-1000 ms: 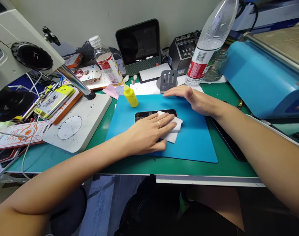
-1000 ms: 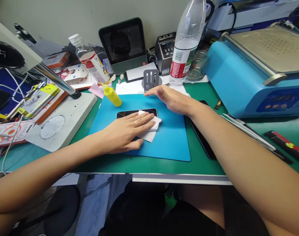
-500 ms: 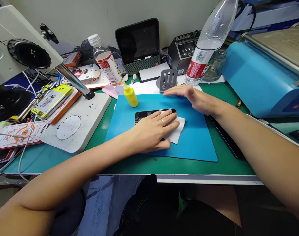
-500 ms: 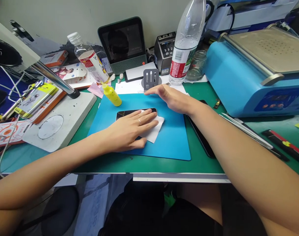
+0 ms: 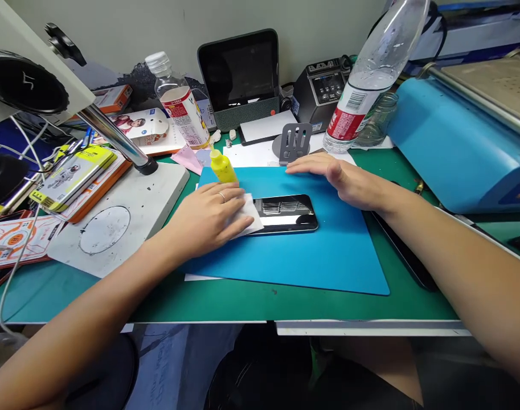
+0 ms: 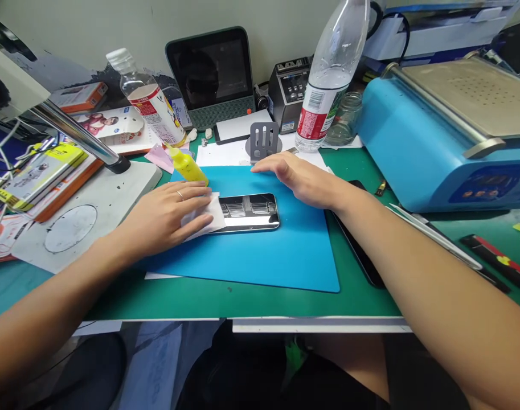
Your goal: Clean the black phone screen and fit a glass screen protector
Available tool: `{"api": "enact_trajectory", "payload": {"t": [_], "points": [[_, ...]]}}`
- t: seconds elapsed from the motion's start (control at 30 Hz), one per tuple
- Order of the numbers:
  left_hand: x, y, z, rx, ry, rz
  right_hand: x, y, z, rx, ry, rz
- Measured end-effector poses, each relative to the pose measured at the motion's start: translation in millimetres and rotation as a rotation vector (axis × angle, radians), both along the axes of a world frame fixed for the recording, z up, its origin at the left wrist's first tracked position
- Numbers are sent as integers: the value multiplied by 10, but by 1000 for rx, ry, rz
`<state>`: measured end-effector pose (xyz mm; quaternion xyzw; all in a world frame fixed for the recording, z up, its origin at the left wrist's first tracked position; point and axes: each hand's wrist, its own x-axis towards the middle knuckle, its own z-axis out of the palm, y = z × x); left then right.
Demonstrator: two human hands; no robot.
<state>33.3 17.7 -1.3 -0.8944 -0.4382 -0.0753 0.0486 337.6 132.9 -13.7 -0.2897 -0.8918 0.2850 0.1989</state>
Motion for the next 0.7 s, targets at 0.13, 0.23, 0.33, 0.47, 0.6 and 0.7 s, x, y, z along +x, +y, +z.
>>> {"api": "enact_trajectory", "payload": {"t": [0.13, 0.23, 0.33, 0.47, 0.6, 0.7], "points": [[-61, -53, 8, 20, -39, 52, -56, -45, 14, 81, -110, 5], [-73, -83, -1, -36, -34, 48, -87, -84, 35, 77, -154, 1], [-100, -63, 21, -97, -12, 21, -105, -121, 68, 72, -167, -11], [-193, -21, 98, -187, 40, -67, -128, -149, 85, 108, -156, 29], [-271, -41, 181, -184, 7, -19, -142, -144, 71, 123, -156, 59], [-251, -89, 213, -76, -84, 17, -133, -130, 64, 119, -159, 47]]}}
